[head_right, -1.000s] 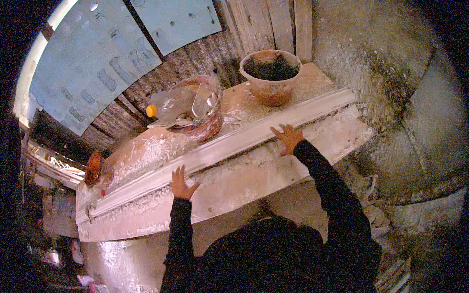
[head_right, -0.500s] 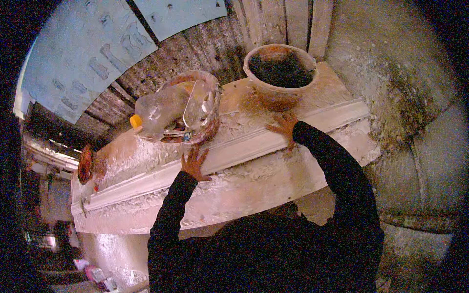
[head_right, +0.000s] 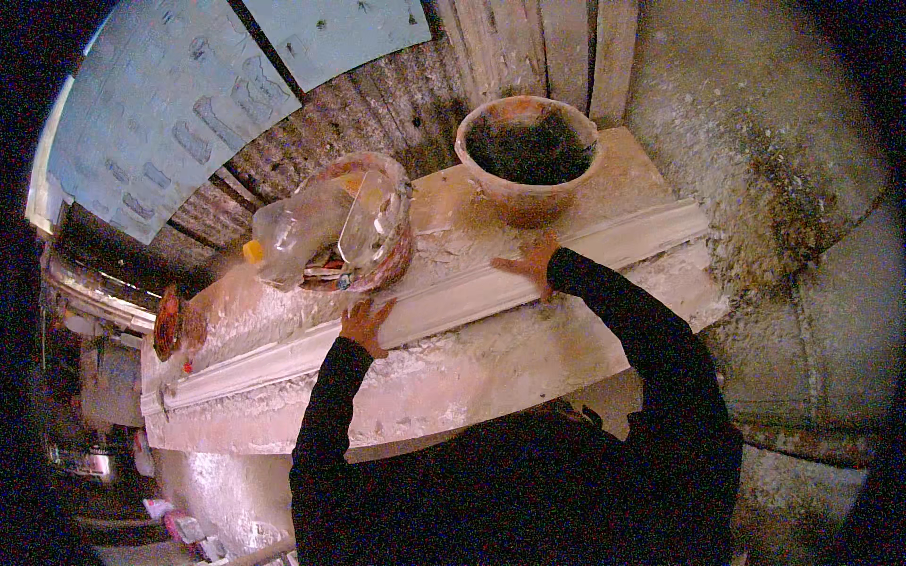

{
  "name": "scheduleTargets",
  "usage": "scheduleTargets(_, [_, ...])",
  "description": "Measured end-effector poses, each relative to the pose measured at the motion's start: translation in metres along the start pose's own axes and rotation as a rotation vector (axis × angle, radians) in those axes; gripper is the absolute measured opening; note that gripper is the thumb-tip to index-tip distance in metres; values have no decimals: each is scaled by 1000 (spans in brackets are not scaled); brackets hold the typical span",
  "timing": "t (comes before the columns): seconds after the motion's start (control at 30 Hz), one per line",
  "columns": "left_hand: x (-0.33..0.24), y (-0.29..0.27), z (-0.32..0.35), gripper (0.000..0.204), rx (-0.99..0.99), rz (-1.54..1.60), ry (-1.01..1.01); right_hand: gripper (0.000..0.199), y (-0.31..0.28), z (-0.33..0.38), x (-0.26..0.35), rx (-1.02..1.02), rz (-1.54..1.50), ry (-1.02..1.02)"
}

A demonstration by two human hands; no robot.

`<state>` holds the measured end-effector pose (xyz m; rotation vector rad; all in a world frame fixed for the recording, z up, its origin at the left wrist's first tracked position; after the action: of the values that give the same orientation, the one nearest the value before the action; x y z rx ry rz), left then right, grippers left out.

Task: The person applies a white paste to the edges of a long white molding using a putty knife and a scraper. They smooth the paste along the seams, then lift and reposition the molding on the workbench.

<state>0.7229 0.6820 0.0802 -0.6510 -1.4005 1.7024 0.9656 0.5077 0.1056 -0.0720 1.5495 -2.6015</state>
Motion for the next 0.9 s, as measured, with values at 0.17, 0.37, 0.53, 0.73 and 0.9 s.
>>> scheduleTargets(0.17, [0,-11,17,106,19,89,79,125,-6,19,5,-13,-48,-44])
scheduleTargets(0.37, [-15,-11,26,110,49,42,63,127,7,32,14,2,-42,6])
scheduleTargets(0.53, [-18,1,25,113,16,106,148,119,20,30,13,-125,-73,35])
scheduleTargets(0.73, [-12,19,39,111,-118,214,91,114,52,42,29,-230,-68,197])
scheduleTargets(0.9, [-21,-2,92,106,-182,205,-90,105,49,80,76,-338,-173,467])
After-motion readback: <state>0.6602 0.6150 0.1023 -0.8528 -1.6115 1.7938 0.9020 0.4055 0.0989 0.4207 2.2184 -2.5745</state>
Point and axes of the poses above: each hand's wrist, its own z-axis away from the middle knuckle, its own y-axis out of the palm, x = y × z, the point moved 9 cm from there along -z, towards the middle knuckle, and after that the axes turned 8 degrees about -y, right-handed, at the moved point
